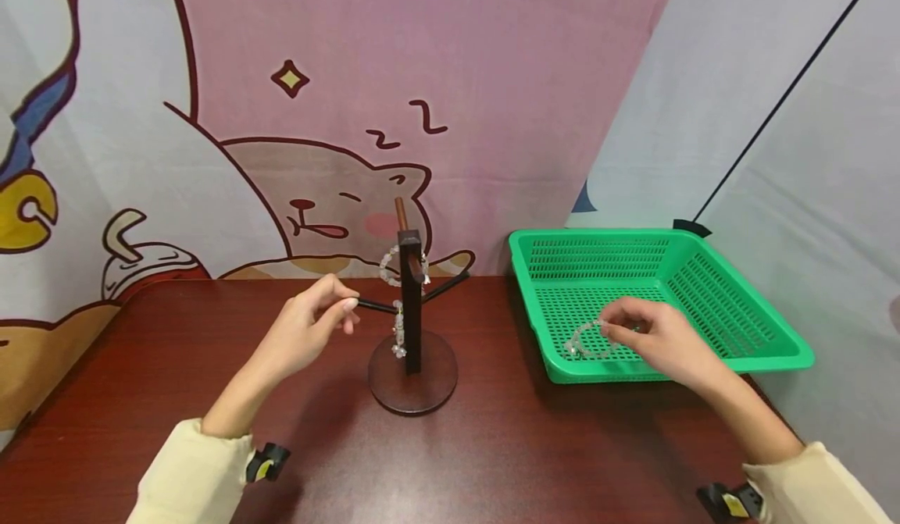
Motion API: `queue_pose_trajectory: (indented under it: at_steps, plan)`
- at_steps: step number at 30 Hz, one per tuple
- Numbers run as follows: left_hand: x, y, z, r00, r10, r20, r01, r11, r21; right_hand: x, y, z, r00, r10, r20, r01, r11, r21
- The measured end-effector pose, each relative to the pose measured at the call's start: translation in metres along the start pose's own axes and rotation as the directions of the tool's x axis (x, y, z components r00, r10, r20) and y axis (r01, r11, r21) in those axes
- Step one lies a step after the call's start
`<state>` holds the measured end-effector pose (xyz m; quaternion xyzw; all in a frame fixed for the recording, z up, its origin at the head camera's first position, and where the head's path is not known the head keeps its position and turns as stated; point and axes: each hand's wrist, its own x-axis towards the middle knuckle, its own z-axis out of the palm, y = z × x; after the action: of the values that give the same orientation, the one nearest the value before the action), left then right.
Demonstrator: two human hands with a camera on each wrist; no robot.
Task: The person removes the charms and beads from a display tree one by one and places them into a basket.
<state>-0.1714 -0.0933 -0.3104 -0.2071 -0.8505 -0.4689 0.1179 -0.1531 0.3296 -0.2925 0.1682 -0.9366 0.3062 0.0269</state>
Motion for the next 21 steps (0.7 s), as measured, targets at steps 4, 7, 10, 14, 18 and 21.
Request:
queue_pose_trajectory:
  at_steps: [4,7,10,14,18,21]
  plan:
    - [0.0,0.0,0.0,1.0,-0.004,0.001,0.004,1.0,-0.006,-0.003,0.006,0.005,1.0,-0.001,0.016,0.001,1.0,0.017]
    - [0.0,0.0,0.001,1.0,-0.006,0.001,0.006,1.0,-0.008,-0.004,0.01,0.008,1.0,-0.01,0.023,0.009,0.999,0.038]
    - [0.0,0.001,0.001,1.0,-0.011,0.003,0.011,1.0,-0.007,-0.005,0.013,0.009,0.999,-0.013,0.03,0.011,0.999,0.044]
    - [0.0,0.0,0.0,1.0,-0.017,0.004,0.017,1.0,-0.007,-0.005,0.012,0.008,0.999,0.007,0.04,-0.008,1.0,0.026]
    - [0.0,0.0,0.001,1.0,-0.017,0.005,0.017,1.0,-0.012,-0.003,0.008,0.004,0.999,0.023,0.037,-0.023,1.0,0.0]
    - [0.0,0.0,0.001,1.0,-0.018,0.007,0.018,1.0,-0.013,0.001,0.003,0.001,0.999,0.01,0.035,-0.009,1.0,-0.01]
